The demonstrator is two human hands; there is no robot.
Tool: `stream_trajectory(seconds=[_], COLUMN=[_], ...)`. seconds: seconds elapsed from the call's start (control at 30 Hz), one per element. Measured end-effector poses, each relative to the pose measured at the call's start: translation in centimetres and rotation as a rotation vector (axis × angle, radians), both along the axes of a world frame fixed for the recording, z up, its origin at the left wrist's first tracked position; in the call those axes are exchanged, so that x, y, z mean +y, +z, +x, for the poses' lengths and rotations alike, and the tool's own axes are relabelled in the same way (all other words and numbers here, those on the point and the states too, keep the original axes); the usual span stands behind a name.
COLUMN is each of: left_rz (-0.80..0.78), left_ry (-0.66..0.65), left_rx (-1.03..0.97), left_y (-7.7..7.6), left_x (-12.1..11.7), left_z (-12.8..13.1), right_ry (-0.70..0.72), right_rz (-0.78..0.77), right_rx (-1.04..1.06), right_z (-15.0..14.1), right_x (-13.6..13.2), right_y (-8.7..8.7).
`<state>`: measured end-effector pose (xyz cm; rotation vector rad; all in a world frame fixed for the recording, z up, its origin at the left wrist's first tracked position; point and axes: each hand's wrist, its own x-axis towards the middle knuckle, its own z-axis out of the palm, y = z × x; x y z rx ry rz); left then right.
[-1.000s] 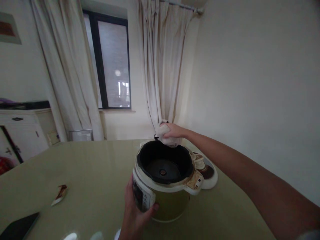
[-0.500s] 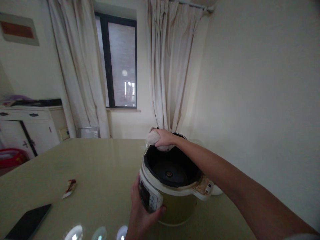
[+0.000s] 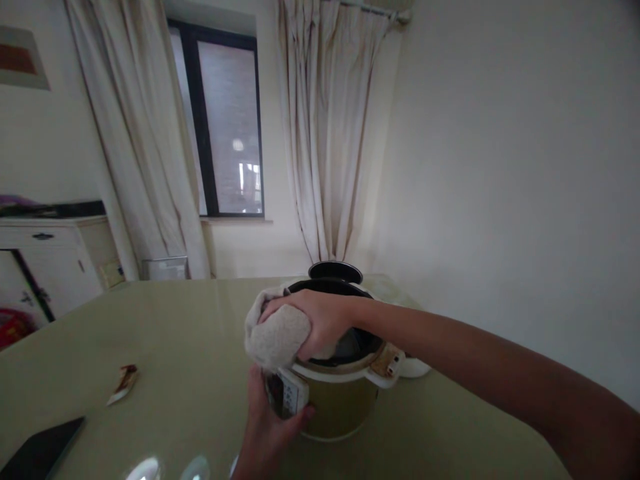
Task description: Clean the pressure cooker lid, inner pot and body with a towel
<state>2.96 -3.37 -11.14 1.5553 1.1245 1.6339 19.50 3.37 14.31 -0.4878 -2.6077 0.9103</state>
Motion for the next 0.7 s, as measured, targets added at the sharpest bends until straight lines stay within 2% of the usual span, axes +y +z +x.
stream_trajectory(seconds=[0.1,0.23,0.3,0.4,0.47,0.57,0.63,0.7], left_rz=[0.056,0.052,0.067,0.100,0.092,0.074,0.073,0.075], left_ry=[0.008,-0.018,-0.009,0.001,-0.004,-0.010,-0.003,0.009], left_rx=[0.014,0.012,0.020,0.030,0.014,0.001,0.016,0.036], left_y=[-0.2,-0.5,-0.6,-0.6,-0.5,-0.1,0.0,0.1], left_x=[0.2,0.5,0.6,0.6,0.5,0.3,0.2,0.2], left_z=[-0.2,-0.2,-0.1,0.0,0.1,0.3,0.3,0.2], right_ry=[-0.061,-0.309,-0.410,-0.347,-0.252,-0.178,-0.167,-0.163], right_rz=[-0.158,-0.351,-0.355,-0.330,-0.152,0.267,0.475,0.614], right_rx=[-0.053,-0.370,-0.529,-0.618,-0.630,-0.706,-0.750,-0.765], right_z=[4.0,8.1,8.0,4.9,2.1,-0.8,-1.1,0.1], right_x=[-2.0,-1.7,-0.6,1.3,2.3,3.6,4.5,5.3], right_y=[1.1,2.2,1.8,-0.7,-2.9,-5.6,-6.3,-6.1])
